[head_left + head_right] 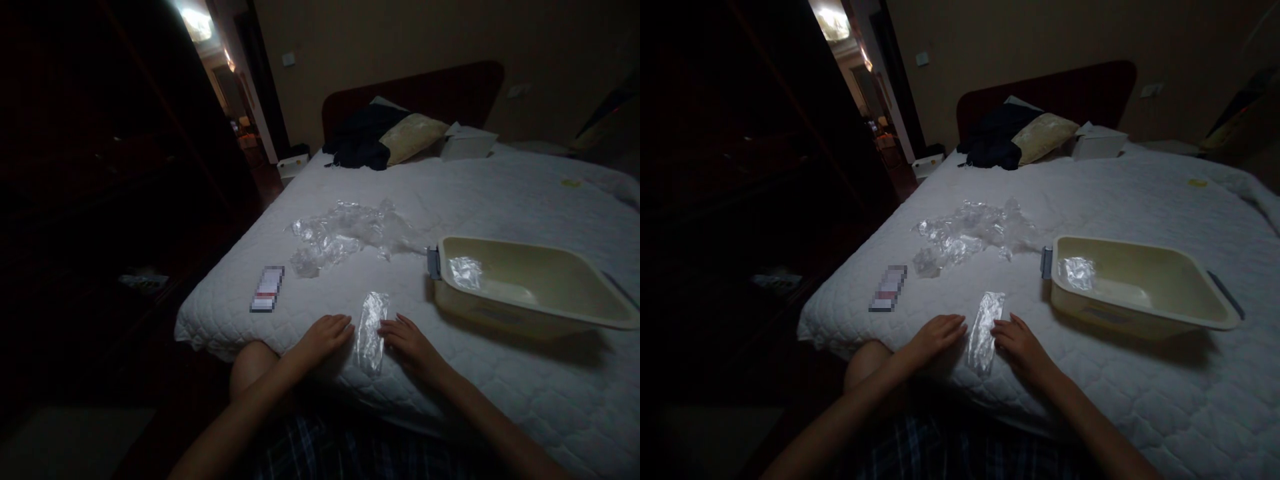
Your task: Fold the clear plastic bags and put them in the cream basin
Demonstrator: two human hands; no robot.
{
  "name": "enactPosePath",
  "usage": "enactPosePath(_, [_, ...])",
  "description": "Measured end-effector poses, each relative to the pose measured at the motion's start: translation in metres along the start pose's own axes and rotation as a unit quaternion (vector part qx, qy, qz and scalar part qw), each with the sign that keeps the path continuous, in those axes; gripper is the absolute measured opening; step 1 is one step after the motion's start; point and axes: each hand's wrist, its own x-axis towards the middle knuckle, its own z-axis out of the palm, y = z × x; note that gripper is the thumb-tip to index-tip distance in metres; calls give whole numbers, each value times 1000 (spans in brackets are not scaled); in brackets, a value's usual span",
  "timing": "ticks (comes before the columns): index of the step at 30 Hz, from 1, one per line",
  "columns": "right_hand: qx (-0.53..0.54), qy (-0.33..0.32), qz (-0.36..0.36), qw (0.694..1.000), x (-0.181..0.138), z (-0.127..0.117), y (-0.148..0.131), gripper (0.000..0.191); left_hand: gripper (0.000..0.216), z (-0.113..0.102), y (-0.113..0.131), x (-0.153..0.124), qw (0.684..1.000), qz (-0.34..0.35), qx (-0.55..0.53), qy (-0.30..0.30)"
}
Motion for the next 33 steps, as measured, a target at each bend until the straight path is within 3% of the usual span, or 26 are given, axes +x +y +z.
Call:
enactPosePath(6, [-92,29,-36,995,-4,-2,1,29,29,10,-1,29,997,82,-14,6])
enactPosePath(13, [-107,35,-40,993,-4,4,3,32,26,24,-4,29,995,70,-75,17])
enactPosePath(20, [-46,31,2,998,-4,7,3,25,25,35,1,25,981,-23,-181,59])
enactPosePath(28, [92,40,162,982,0,8,4,21,17,34,12,38,920,-207,-322,86])
enactPosePath(33, [141,40,223,964,5,8,4,22,11,40,14,42,884,-276,-362,105])
